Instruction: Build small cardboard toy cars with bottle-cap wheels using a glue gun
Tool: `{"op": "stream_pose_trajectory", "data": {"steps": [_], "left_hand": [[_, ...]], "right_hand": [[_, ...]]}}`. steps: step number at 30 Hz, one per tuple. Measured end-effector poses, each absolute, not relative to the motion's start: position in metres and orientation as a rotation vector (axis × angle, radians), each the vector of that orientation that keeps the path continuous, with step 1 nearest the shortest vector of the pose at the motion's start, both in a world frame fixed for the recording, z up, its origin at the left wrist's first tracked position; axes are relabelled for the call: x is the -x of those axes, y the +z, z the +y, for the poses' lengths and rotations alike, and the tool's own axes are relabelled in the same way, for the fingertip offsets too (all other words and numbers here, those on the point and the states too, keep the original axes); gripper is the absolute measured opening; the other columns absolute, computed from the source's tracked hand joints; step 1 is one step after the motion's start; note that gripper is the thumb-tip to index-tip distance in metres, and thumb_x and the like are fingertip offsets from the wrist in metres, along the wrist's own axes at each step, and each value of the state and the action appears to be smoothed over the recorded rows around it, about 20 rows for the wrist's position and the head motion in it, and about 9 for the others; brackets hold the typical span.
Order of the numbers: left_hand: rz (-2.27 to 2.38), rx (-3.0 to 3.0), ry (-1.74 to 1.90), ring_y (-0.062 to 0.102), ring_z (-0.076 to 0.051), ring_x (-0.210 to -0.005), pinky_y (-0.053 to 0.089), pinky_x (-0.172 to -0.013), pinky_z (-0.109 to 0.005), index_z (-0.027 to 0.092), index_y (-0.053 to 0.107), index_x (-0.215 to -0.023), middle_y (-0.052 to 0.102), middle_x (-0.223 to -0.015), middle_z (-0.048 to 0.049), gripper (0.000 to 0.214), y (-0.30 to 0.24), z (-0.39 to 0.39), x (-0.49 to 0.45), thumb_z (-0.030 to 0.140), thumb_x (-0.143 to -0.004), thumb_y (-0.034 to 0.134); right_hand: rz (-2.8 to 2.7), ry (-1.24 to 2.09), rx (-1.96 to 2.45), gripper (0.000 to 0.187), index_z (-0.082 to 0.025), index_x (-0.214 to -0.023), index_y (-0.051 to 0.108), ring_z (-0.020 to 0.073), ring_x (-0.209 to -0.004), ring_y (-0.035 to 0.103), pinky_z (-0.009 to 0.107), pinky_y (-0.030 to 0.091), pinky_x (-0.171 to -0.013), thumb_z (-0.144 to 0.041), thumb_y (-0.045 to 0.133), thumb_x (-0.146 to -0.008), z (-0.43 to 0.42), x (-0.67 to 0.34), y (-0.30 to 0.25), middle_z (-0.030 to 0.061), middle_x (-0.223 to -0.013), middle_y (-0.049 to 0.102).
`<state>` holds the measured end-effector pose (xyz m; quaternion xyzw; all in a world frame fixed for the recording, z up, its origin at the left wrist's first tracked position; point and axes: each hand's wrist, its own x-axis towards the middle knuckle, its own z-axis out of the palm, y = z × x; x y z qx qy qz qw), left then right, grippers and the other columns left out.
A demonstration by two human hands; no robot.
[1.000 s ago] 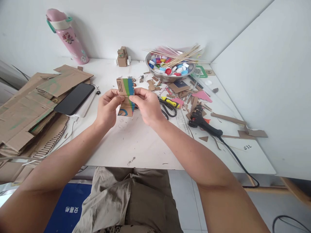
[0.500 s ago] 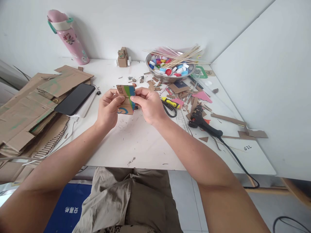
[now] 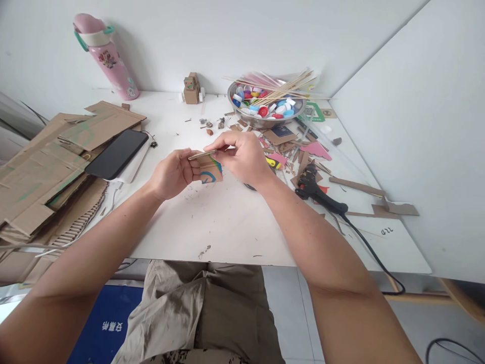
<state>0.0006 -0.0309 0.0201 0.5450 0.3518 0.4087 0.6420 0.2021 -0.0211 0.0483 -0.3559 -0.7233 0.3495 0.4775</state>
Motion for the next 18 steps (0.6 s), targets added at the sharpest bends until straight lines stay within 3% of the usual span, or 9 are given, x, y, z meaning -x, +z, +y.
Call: {"op": "stream_pose_trajectory", "data": {"steps": [4, 6, 12, 18], "left_hand": [[0.785, -1.352, 0.96, 0.085, -0.034, -0.087, 0.069, -0.075, -0.045, 0.021, 0.079, -0.088, 0.08, -0.08, -0.0132, 0.076, 0.025, -0.035, 0.001, 0.097, -0.083, 0.072], [0.719, -1.393, 0.918, 0.083, -0.03, -0.082, 0.067, -0.074, -0.042, 0.021, 0.078, -0.086, 0.078, -0.078, -0.0108, 0.075, 0.029, -0.036, 0.002, 0.095, -0.075, 0.081], [0.719, -1.51, 0.938, 0.077, -0.022, -0.076, 0.063, -0.07, -0.035, 0.019, 0.078, -0.086, 0.079, -0.08, -0.0083, 0.073, 0.031, -0.033, 0.006, 0.09, -0.074, 0.087], [0.841, -1.646, 1.001, 0.074, -0.02, -0.072, 0.06, -0.064, -0.031, 0.018, 0.074, -0.093, 0.08, -0.08, -0.0076, 0.067, 0.028, -0.037, 0.004, 0.084, -0.085, 0.083]], "right_hand": [[-1.813, 0.833, 0.824, 0.011, -0.028, -0.075, 0.085, 0.0241, -0.085, 0.077, 0.04, 0.066, -0.077, -0.023, 0.084, -0.085, -0.022, -0.201, 0.048, 0.0043, -0.086, 0.082], [-1.816, 0.856, 0.803, 0.012, -0.028, -0.074, 0.086, 0.0237, -0.085, 0.078, 0.038, 0.066, -0.077, -0.022, 0.082, -0.083, -0.021, -0.201, 0.048, 0.0042, -0.086, 0.083], [-1.785, 1.02, 0.876, 0.004, -0.025, -0.078, 0.087, 0.0212, -0.08, 0.077, 0.037, 0.067, -0.081, -0.029, 0.088, -0.08, -0.017, -0.207, 0.054, 0.0031, -0.082, 0.083], [-1.873, 1.122, 0.987, 0.025, -0.023, -0.096, 0.089, 0.0226, -0.083, 0.079, 0.037, 0.066, -0.082, -0.045, 0.09, -0.086, -0.019, -0.218, 0.064, 0.0047, -0.086, 0.085]]}}
